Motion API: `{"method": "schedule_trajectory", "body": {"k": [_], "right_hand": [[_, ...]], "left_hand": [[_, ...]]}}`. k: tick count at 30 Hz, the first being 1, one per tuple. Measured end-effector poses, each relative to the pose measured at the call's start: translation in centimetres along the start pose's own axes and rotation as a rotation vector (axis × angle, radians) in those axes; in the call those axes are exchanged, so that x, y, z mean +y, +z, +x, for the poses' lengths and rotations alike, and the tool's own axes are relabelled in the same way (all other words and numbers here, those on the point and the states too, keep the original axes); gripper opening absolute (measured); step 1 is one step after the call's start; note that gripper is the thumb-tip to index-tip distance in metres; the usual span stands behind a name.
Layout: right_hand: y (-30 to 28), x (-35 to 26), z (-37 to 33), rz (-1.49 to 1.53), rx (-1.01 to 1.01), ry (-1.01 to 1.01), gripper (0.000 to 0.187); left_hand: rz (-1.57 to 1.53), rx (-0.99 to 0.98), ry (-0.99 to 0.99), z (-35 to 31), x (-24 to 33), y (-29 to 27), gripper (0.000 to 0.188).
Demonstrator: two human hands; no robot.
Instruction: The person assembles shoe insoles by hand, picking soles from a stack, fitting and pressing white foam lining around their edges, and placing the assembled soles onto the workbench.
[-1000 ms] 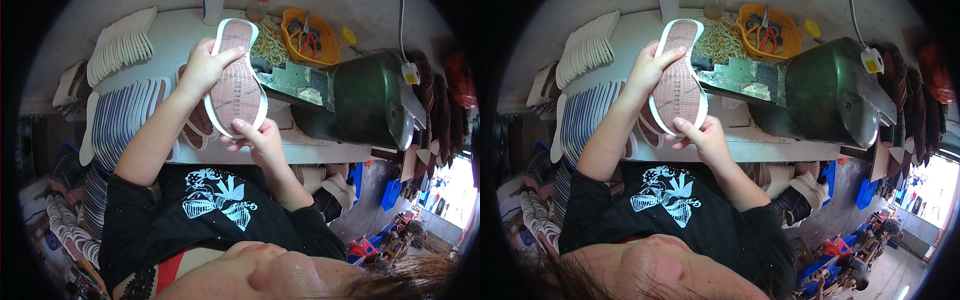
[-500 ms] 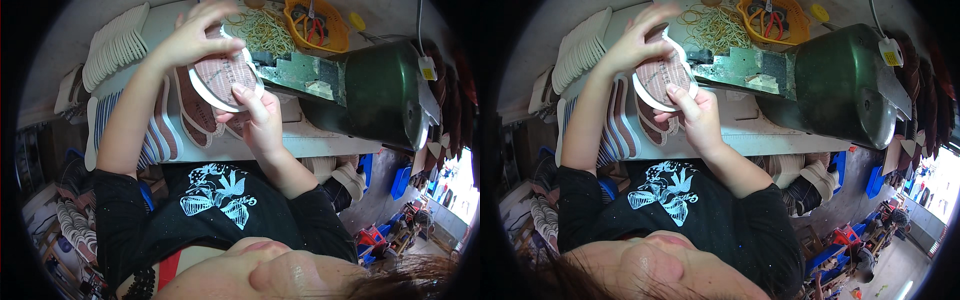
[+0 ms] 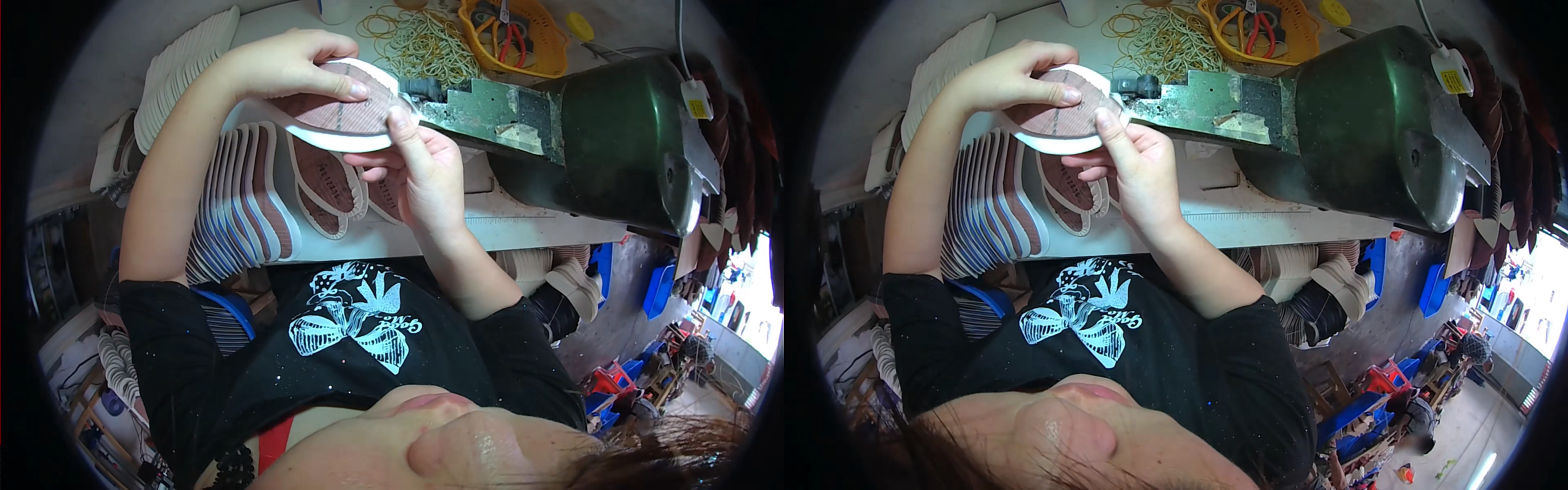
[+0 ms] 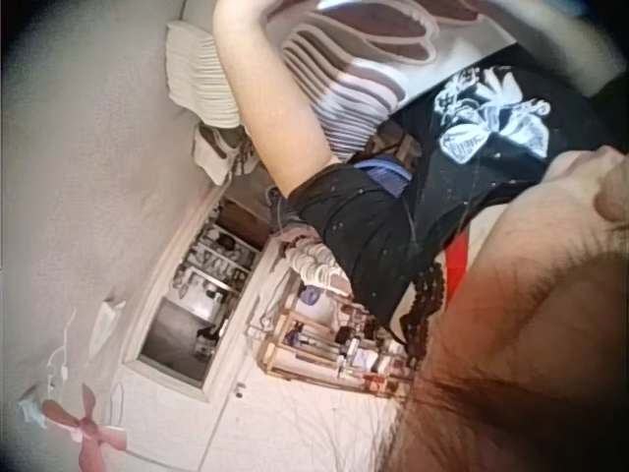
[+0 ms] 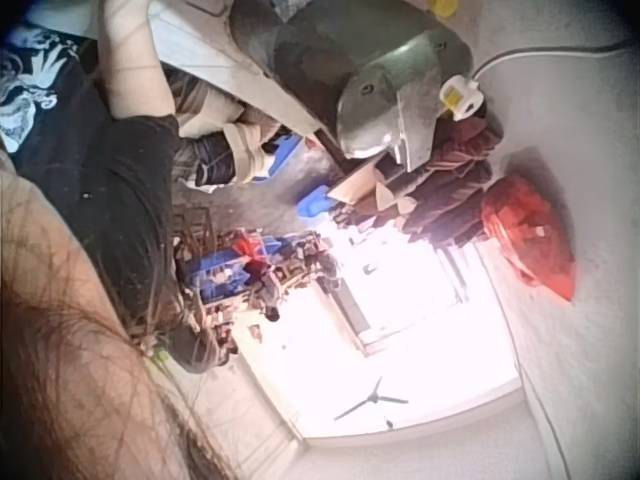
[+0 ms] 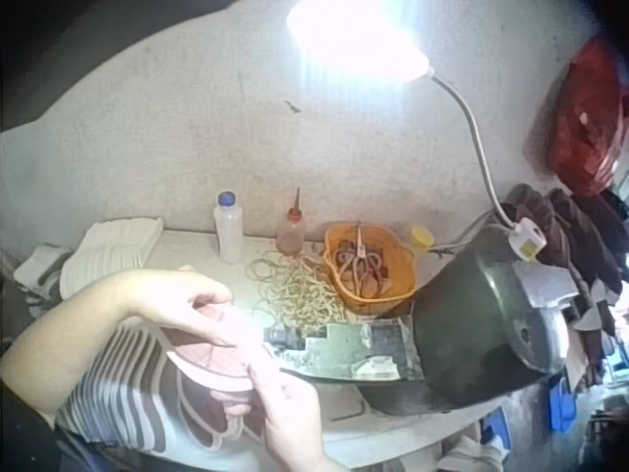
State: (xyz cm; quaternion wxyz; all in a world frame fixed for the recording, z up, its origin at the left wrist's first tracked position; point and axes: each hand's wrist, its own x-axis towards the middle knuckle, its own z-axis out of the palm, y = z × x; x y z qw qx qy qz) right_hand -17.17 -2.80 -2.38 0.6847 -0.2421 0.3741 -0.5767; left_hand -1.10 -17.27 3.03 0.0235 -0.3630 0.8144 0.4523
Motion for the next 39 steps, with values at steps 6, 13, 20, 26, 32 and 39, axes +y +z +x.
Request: {"method": "schedule_trajectory", "body": {"k": [6,13,20,26,32,39], "right_hand": [[0.1,0.0,0.0,0.033,0.018,-0.025,0.033],[-0.3,-0.2,-0.5,0.000,-0.016,-0.048,0.025],[-1.5,-0.2,-2.4,-0.169,-0.114,0.042,0.024],[-3.0,-0.2,-4.1,-0.235,-0.073,0.023,0.022],[-2.8,-1.5,-2.1,-0.164,-0.098,0.058,0.025],[-4.2,-0.8,-5.1,-0.446,-0.170,0.244,0.025]], "left_hand": [[-0.314,0.052,-0.170,-1.9,0.1,2.1,0.044],[-0.253,0.149,-0.253,-2.8,1.4,3.3,0.050],[-0.347,0.160,-0.457,-3.9,4.1,5.2,0.065],[-0.563,0.103,-0.537,-4.3,5.5,6.0,0.060],[-0.547,0.151,-0.412,-4.7,3.6,6.6,0.041],[-0.702,0.352,-0.402,-4.1,2.8,7.1,0.038]]}}
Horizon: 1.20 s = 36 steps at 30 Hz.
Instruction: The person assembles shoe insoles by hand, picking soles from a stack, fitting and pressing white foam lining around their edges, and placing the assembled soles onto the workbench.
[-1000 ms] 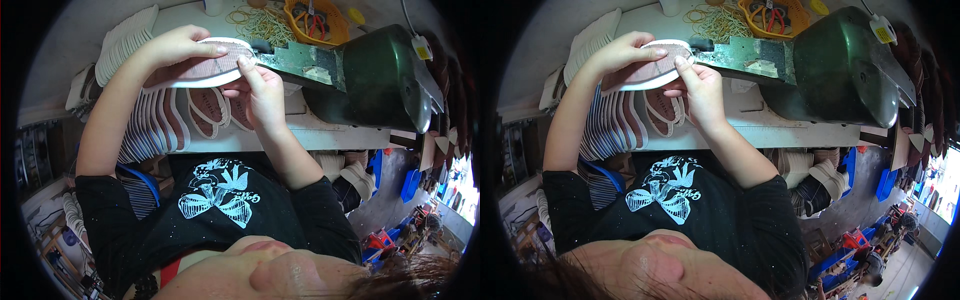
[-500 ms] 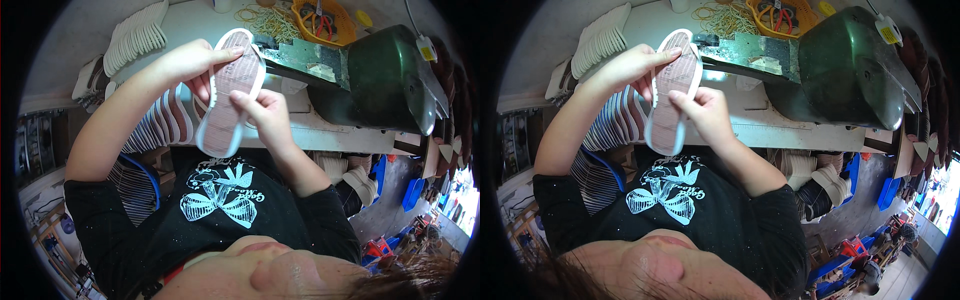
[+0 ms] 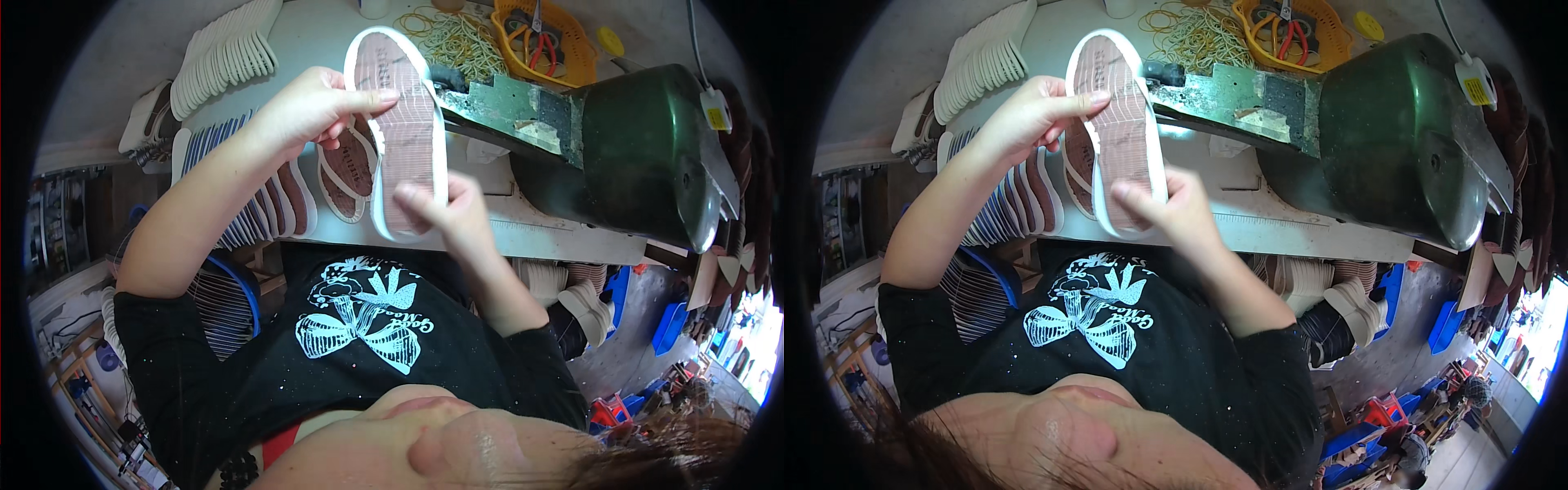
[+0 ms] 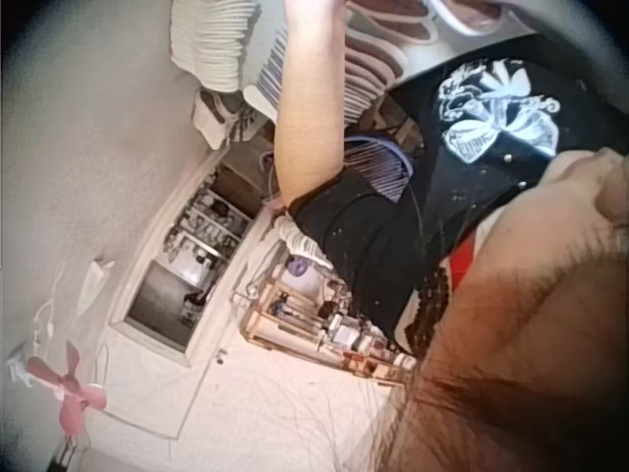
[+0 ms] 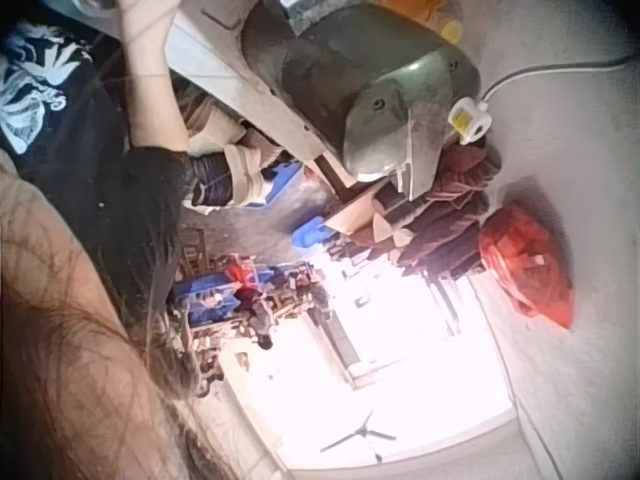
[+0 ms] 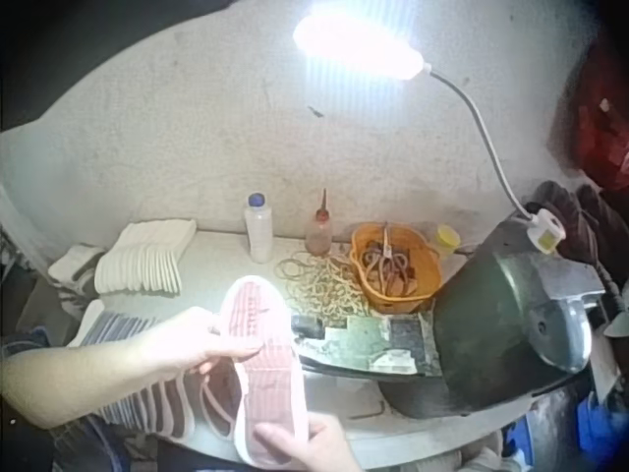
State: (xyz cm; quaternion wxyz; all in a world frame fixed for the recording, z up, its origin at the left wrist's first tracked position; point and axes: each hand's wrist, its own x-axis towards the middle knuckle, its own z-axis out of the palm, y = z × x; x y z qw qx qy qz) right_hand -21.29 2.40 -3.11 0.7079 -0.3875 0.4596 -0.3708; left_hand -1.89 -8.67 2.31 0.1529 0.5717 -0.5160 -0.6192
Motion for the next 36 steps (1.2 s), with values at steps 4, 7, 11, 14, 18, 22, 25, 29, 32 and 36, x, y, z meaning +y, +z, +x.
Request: {"method": "schedule_trajectory", "body": {"k": [4,7,11,14,18,22,25,29,32,36], "right_hand": [[1.8,2.4,-1.4,0.315,-0.049,0.080,0.020],[2.4,2.2,-0.8,0.275,0.045,-0.143,0.017],[3.5,1.0,1.2,0.254,0.112,-0.219,0.020],[4.0,-0.3,2.6,0.289,0.160,-0.200,0.021],[4.6,-1.8,4.3,0.418,0.220,-0.203,0.022],[4.6,-2.1,5.4,0.435,0.256,-0.216,0.025],[4.5,-2.8,5.7,0.458,0.322,-0.171,0.028],[4.5,-3.1,5.5,0.422,0.316,-0.136,0.035],[4.3,-3.1,5.5,0.416,0.325,-0.134,0.039],[4.0,-3.1,5.5,0.406,0.301,-0.153,0.041]], "left_hand": [[0.038,0.034,0.069,0.8,0.3,-0.3,0.038],[0.034,0.051,0.071,1.7,0.4,-1.0,0.042],[0.118,0.067,0.093,3.7,1.5,-1.8,0.045],[0.173,-0.010,0.078,6.3,1.9,-3.5,0.054],[0.592,0.017,0.045,8.3,4.1,-5.1,0.055],[0.658,0.156,0.227,9.3,6.2,-6.5,0.075],[0.893,-0.436,0.785,10.4,7.1,-5.5,0.070],[0.805,-0.828,0.514,9.6,9.0,-4.8,0.038],[0.842,-0.727,0.439,8.6,8.5,-4.9,0.034],[0.766,-0.648,0.289,6.7,8.0,-4.8,0.031]]}}
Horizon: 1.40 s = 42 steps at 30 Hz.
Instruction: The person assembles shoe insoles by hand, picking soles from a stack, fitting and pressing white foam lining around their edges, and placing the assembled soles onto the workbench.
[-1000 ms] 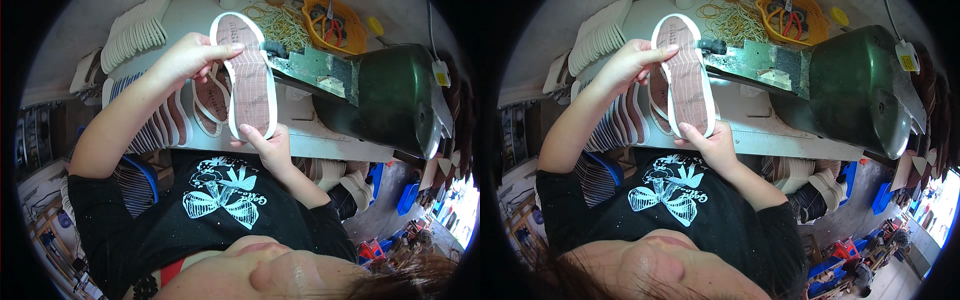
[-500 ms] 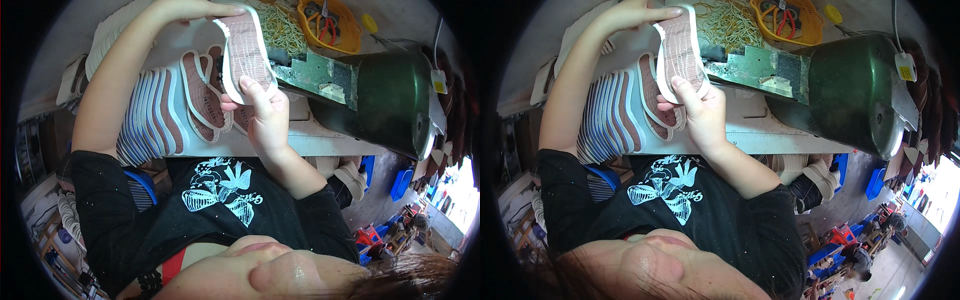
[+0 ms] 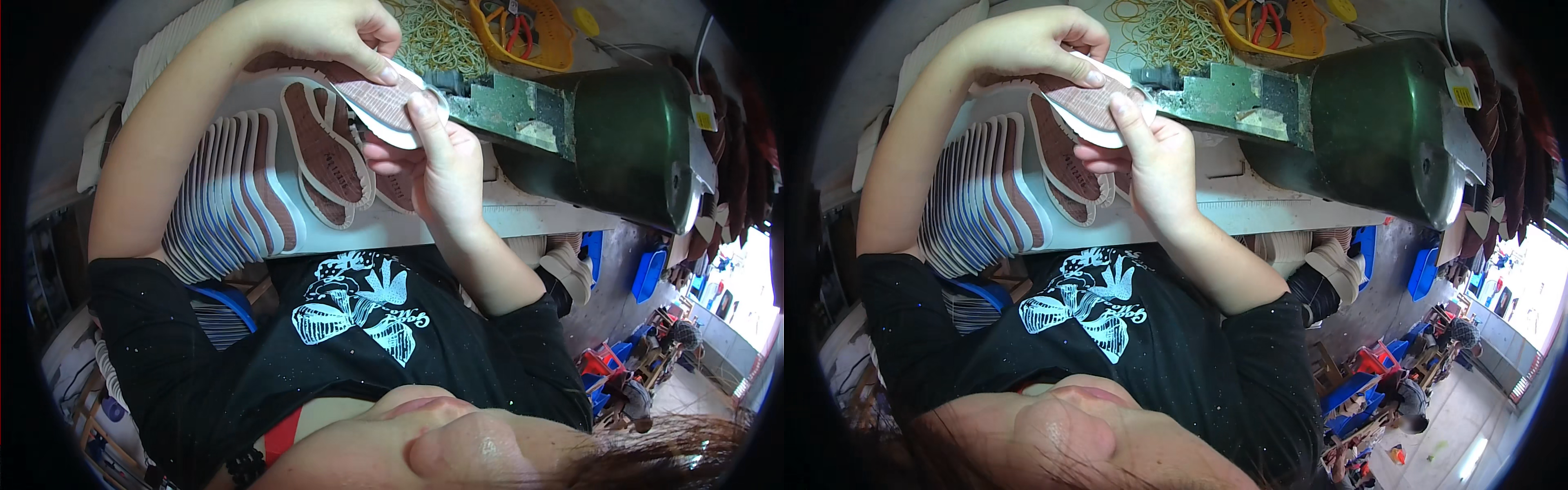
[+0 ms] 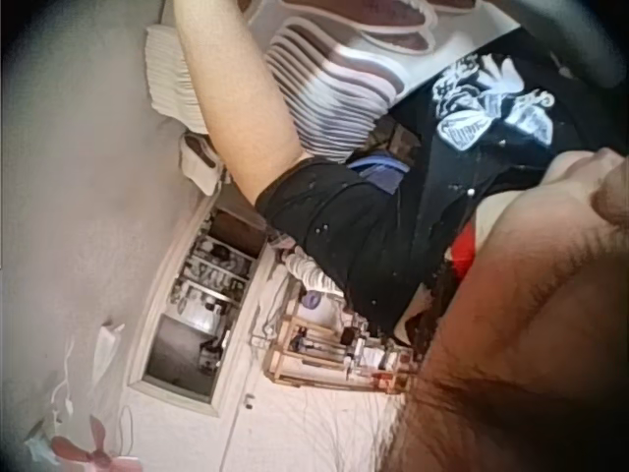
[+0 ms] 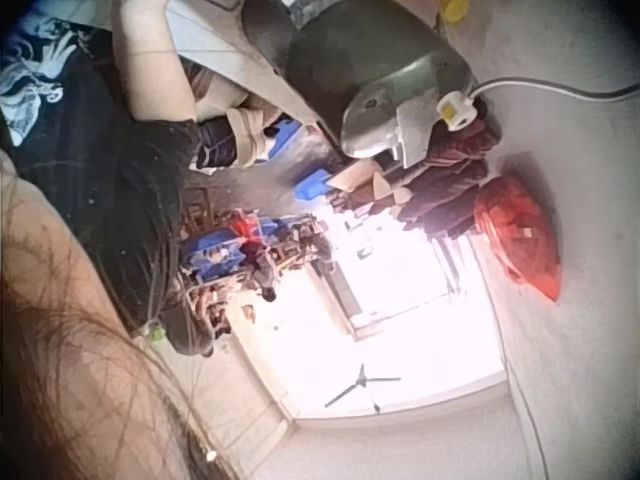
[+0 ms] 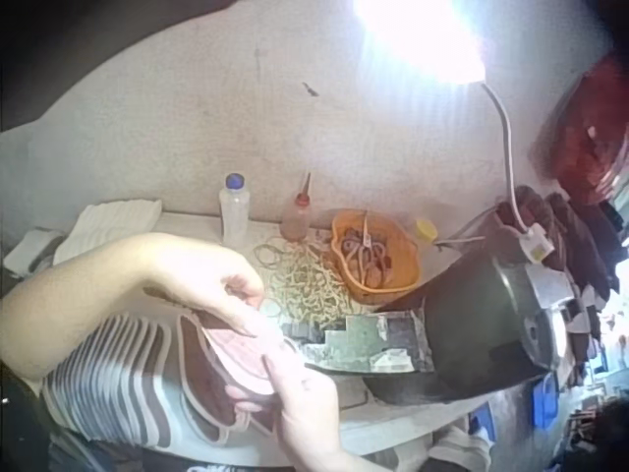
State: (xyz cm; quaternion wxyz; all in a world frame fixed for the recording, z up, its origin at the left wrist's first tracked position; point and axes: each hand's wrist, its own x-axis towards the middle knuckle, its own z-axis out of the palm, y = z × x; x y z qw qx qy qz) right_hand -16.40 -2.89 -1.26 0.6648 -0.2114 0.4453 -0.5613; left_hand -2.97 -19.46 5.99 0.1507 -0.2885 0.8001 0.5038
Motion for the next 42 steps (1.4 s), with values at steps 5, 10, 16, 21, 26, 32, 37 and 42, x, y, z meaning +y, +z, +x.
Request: {"method": "schedule_trajectory", "body": {"k": [5,10,16,21,26,32,37,42], "right_hand": [[-0.3,-0.4,0.3,0.022,-0.074,0.014,0.043],[-0.8,-0.4,0.2,0.077,-0.172,0.007,0.040],[-1.2,-0.6,0.1,0.129,-0.182,-0.004,0.034],[-1.6,-0.7,0.2,0.102,-0.186,0.020,0.030],[-2.1,-1.0,-0.3,0.067,-0.149,0.063,0.024],[-4.3,-2.6,-3.9,-0.272,-0.389,0.260,0.024],[-6.4,-3.3,-4.0,-0.220,-0.320,0.284,0.029],[-4.2,-1.4,-1.8,-0.100,-0.220,0.101,0.028]], "left_hand": [[-0.267,0.068,0.001,-0.7,-1.0,1.5,0.031],[-0.384,0.208,-0.003,-0.7,-2.9,3.0,0.029],[-0.234,0.187,-0.049,-1.4,-1.8,4.2,0.025],[-0.253,0.237,-0.222,-2.2,0.1,5.7,0.030],[-0.475,0.168,-0.248,-2.3,0.1,7.0,0.037],[-0.671,0.218,-0.268,-1.7,1.2,7.8,0.045],[-0.602,0.308,-0.267,-1.1,0.6,7.0,0.049],[-0.308,0.532,-0.252,1.0,-1.9,5.3,0.055]]}}
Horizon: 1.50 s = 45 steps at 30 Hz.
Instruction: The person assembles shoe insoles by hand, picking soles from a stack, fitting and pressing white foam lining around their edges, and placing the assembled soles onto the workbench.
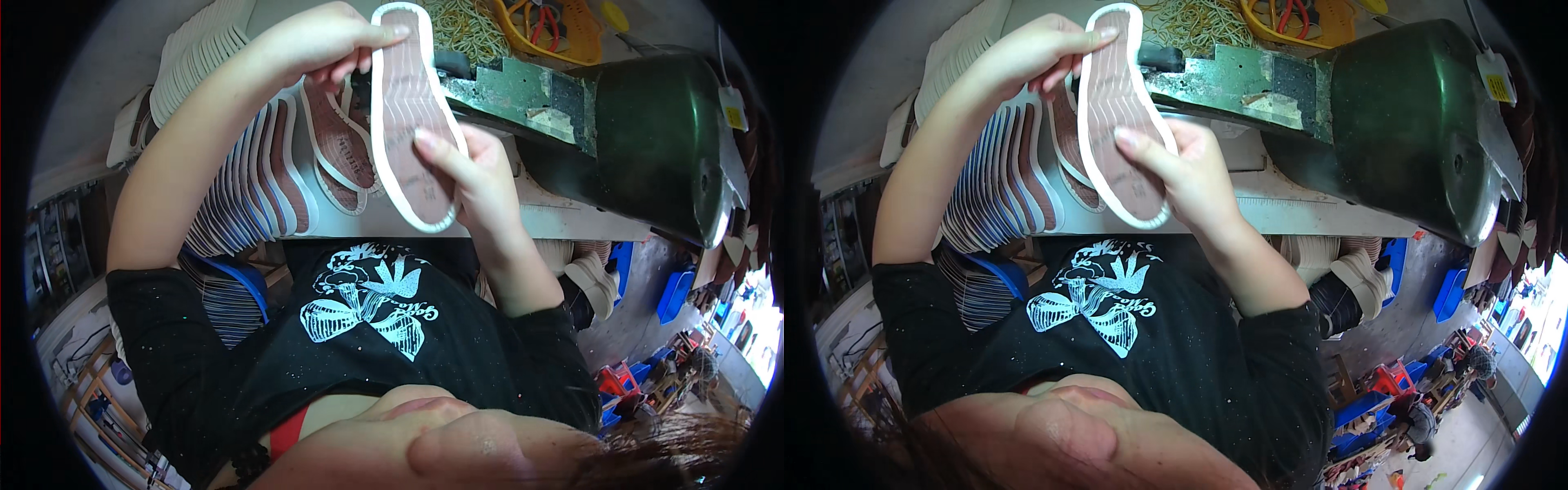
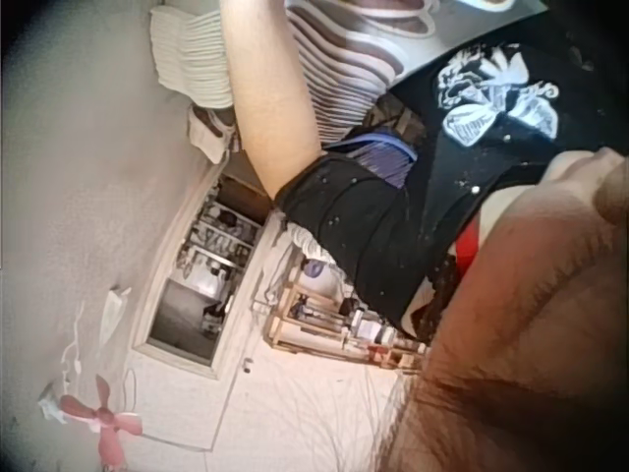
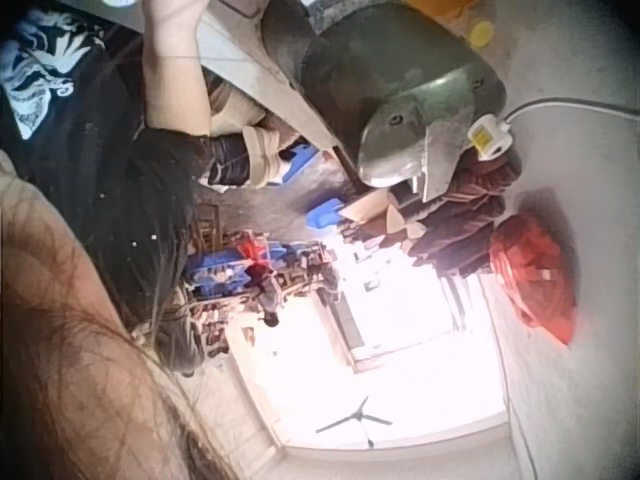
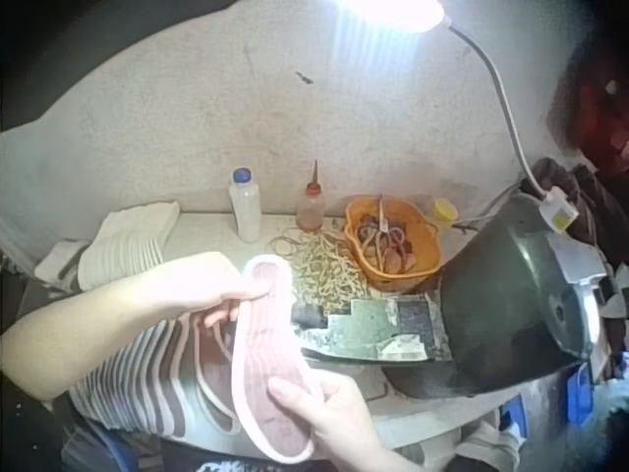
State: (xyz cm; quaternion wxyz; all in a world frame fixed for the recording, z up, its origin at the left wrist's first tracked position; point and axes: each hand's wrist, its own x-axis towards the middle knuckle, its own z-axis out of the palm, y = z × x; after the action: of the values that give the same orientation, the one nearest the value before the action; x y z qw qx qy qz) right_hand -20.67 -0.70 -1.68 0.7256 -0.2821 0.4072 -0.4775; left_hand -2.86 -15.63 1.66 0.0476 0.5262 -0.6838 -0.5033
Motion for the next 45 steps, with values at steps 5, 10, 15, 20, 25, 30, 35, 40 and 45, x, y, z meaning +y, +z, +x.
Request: {"method": "schedule_trajectory", "body": {"k": [5,10,15,20,25,30,35,40,45], "right_hand": [[5.5,1.6,1.1,-0.042,-0.011,-0.186,0.024],[6.0,4.6,0.3,-0.563,-0.268,-0.113,0.037],[4.5,9.6,0.6,-1.263,-0.087,-0.764,0.054],[6.7,15.0,2.7,-1.243,-0.240,-0.360,0.045],[8.6,14.9,3.6,-0.844,-0.248,0.068,0.023],[8.7,8.7,0.4,-1.104,-0.280,-0.357,0.025],[6.1,2.7,-2.1,-0.942,-0.633,-0.259,0.027],[3.6,6.1,-0.9,0.274,-0.662,0.151,0.049],[2.5,6.0,0.9,0.211,-0.627,0.076,0.042]], "left_hand": [[-0.337,0.259,0.042,-0.1,-0.3,0.2,0.046],[-0.555,0.469,0.015,-6.9,-8.7,-3.2,0.045],[0.220,0.921,-0.113,-12.9,-16.0,2.1,0.049],[0.436,0.797,-0.001,-13.7,-17.6,6.3,0.043],[0.352,0.793,0.046,-13.5,-17.4,7.9,0.043],[0.030,1.072,0.147,-13.6,-17.2,8.3,0.051],[-1.254,0.425,0.335,-15.3,-10.0,7.5,0.051],[-1.285,0.240,0.381,-13.7,-6.9,8.7,0.048],[-1.216,0.126,0.449,-12.6,-5.1,9.4,0.049]]}}
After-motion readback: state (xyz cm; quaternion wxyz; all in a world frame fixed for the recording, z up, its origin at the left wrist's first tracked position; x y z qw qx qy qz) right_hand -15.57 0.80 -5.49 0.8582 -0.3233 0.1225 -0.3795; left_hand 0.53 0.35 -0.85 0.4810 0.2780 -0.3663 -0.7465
